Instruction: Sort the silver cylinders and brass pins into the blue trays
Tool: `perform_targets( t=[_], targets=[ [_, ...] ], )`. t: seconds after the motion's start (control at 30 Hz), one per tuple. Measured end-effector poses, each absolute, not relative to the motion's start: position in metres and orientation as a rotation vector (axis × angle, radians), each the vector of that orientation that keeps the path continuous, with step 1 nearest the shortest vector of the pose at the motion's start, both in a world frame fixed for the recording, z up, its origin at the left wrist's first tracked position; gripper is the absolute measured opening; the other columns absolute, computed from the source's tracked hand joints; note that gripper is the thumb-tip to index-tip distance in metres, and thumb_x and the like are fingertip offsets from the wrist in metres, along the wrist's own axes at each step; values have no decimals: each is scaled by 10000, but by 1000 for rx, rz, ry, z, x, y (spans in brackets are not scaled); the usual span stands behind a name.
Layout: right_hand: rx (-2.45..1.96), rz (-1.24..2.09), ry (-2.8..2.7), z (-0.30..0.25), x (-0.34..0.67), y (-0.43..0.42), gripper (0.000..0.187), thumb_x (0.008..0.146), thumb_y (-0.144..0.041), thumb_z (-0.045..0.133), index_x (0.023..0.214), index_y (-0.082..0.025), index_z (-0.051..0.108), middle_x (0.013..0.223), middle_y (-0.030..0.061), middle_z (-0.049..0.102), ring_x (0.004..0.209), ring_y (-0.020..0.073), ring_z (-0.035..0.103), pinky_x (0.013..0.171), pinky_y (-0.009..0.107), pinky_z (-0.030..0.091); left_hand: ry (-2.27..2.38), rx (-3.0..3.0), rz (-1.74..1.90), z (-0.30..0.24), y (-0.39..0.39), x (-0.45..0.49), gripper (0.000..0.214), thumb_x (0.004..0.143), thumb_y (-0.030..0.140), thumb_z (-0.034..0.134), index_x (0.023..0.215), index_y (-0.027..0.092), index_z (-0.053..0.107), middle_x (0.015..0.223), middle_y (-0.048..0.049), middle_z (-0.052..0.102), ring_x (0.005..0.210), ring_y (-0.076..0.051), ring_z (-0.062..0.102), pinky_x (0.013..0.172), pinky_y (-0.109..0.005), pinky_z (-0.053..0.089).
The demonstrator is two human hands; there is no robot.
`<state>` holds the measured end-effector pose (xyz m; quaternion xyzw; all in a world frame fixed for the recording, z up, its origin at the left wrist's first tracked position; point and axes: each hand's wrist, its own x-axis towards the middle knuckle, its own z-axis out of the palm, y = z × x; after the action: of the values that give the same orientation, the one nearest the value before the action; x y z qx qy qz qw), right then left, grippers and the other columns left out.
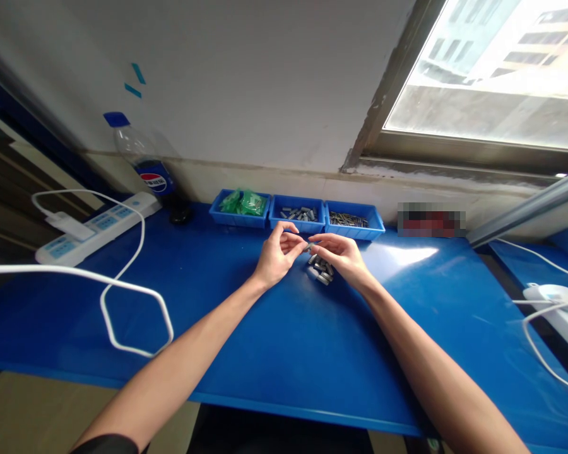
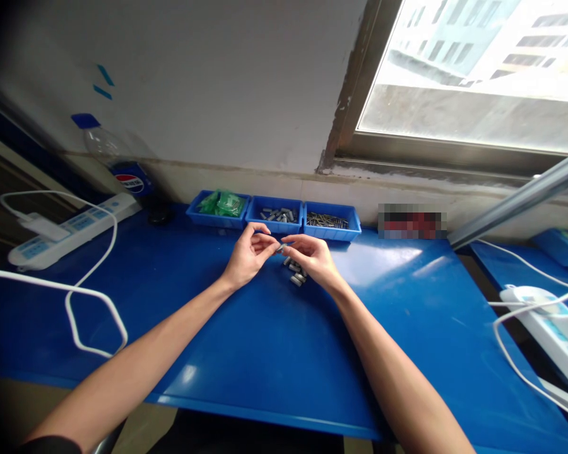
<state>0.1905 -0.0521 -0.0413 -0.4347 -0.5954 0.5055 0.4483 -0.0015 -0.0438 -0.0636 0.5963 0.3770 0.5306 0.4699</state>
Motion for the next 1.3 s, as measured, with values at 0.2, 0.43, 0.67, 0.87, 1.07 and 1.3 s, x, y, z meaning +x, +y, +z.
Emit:
perform_targets(
  t=[0.2,0.43,0.67,0.87,1.07,1.3],
  targets=[
    [-1050,1266,-1447,-44,192,-52,389,779,-510,836,1008,-206,755,825,47,772,731,198,706,668,310,524,938,1464,1317,-63,-45,-1,349,881,308,762,1066,217,480,905,-26,753,841,-173,772,838,-308,630],
    [-941,1107,-1437,-47,193,-49,465,838,-421,800,1272,-279,708,1315,89,722,947,212,703,837,358,569,1153,1657,1216,-64,-43,-6,64,910,230,665,943,179,644,845,-36,754,779,-186,766,750,-295,619],
    [-950,1039,-1400,-51,196,-47,485,856,-374,770,1323,-281,679,1342,84,712,992,216,686,905,391,562,1011,2218,1090,-59,-51,-4,160,949,176,611,1042,175,741,1076,-80,776,1035,-228,708,972,-393,575],
    [-1024,881,-1200,-60,210,-37,166,876,-359,703,951,-231,776,787,13,747,630,146,591,655,306,496,823,2614,835,-54,-60,8,393,988,380,620,1334,204,683,1440,-125,629,1422,-329,468,1179,-517,441],
    [-1032,936,-1174,-59,215,-37,181,853,-377,698,938,-234,769,721,0,700,604,147,560,635,307,472,733,2741,656,-61,-65,27,346,997,381,609,1319,301,706,1498,-108,589,1467,-345,444,1215,-591,362],
    [-1067,949,-1222,-61,211,-39,202,867,-399,676,939,-226,750,732,10,687,621,159,558,651,320,475,911,2602,759,-64,-55,13,202,1006,285,590,1085,230,767,1215,-97,744,1239,-277,647,1120,-482,485]
  ],
)
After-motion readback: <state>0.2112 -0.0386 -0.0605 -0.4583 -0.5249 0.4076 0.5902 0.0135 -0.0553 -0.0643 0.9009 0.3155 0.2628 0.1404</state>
